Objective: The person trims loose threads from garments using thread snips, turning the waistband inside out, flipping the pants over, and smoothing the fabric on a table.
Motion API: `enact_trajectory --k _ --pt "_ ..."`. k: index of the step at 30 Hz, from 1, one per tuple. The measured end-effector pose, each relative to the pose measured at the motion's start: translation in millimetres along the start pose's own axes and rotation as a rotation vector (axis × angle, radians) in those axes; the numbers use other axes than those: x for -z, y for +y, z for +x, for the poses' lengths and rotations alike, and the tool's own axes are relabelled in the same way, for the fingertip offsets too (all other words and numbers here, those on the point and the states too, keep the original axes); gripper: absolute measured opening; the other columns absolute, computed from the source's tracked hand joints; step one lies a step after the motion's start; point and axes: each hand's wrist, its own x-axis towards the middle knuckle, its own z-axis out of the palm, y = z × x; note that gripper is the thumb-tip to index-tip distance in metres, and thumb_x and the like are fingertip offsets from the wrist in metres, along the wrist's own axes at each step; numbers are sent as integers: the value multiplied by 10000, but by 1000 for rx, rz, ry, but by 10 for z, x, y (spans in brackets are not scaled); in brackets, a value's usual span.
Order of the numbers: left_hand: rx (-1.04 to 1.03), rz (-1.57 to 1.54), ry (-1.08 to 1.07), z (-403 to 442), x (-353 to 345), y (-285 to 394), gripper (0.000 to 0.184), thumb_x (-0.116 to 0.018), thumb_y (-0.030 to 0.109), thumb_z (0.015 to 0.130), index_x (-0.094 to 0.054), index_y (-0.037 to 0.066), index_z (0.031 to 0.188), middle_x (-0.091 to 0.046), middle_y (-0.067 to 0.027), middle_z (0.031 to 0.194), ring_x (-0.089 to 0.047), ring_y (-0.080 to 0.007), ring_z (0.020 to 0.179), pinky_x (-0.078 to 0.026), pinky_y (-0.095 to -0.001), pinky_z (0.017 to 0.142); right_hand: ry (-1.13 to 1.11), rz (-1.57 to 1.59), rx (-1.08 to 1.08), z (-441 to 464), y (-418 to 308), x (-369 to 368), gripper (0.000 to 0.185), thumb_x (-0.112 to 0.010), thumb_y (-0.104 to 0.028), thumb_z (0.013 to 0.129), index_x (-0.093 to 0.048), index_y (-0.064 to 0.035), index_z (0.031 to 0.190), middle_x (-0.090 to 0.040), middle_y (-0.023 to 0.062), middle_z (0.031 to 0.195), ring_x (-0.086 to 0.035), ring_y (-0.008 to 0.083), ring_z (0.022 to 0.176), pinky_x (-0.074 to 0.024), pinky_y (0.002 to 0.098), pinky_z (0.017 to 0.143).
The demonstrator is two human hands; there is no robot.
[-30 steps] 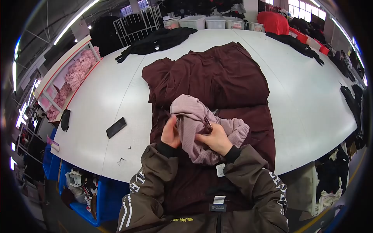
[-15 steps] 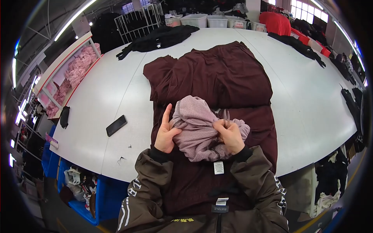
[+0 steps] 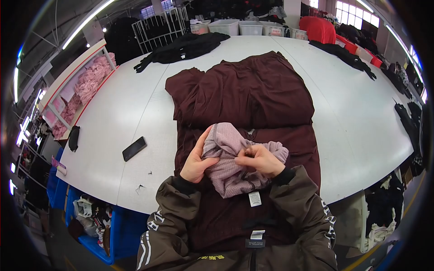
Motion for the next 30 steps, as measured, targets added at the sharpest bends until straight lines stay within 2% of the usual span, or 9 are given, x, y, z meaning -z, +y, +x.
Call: enact_trajectory --k 4,7,10,17,20,22,25,29,30 --pt "99 -25 66 -46 183 91 837 -480 -170 726 -224 115 1470 -362 -113 1442 -406 -214 1272 -311 -275 1041 143 421 149 -47 -232 174 91 -626 -95 837 -630 -39 765 -550 -15 624 -371 33 480 -278 162 445" --pt "75 -9 81 -48 49 79 835 -485 -168 725 -229 112 1469 -373 -117 1433 -414 -213 1264 -313 -274 1038 284 184 60 -7 -232 -51 154 -601 -111 861 -629 -31 733 -535 -15 606 -366 37 469 -267 172 424" --pt "52 -3 94 -53 -89 46 833 -491 -166 724 -233 109 1467 -383 -121 1424 -422 -213 1256 -315 -273 1036 266 -336 302 66 -42 -310 188 -593 -139 876 -618 -19 735 -538 -11 608 -379 46 454 -278 178 409" --pt "43 219 74 -117 131 224 806 -502 -150 688 -308 86 1434 -412 -117 1397 -455 -215 1215 -341 -265 1009 208 16 -45 47 -131 -18 162 -614 -168 864 -620 -26 787 -537 -7 621 -445 85 484 -385 198 486" --pt "120 132 198 -240 476 169 767 -493 -140 673 -354 60 1400 -428 -118 1382 -459 -222 1205 -351 -278 1006 630 482 62 16 -544 154 151 -570 -190 886 -603 -46 919 -571 16 709 -497 103 558 -406 210 520" --pt "212 525 191 -265 658 26 712 -507 -122 685 -392 48 1367 -444 -123 1364 -476 -239 1187 -364 -288 999 690 566 25 16 -640 311 164 -561 -195 886 -594 -51 956 -579 22 735 -513 107 588 -412 219 526" --pt "302 925 175 -305 701 -50 658 -522 -104 698 -430 36 1334 -460 -127 1345 -493 -255 1169 -377 -299 992 782 73 233 200 -375 548 175 -587 -211 858 -608 -41 893 -594 27 734 -510 133 565 -426 251 528" --pt "-290 1389 420 -312 405 9 546 -567 -51 724 -498 34 1259 -530 -143 1249 -544 -292 1084 -415 -319 952 832 -604 496 435 -70 808 205 -622 -232 821 -626 -28 809 -615 34 733 -506 168 534 -444 293 531" --pt "-387 1363 404 -282 204 165 495 -577 -41 733 -526 24 1220 -566 -146 1192 -567 -294 1038 -434 -318 921 741 -845 180 336 -55 902 211 -628 -239 817 -638 -29 832 -625 31 746 -515 182 542 -455 300 559"
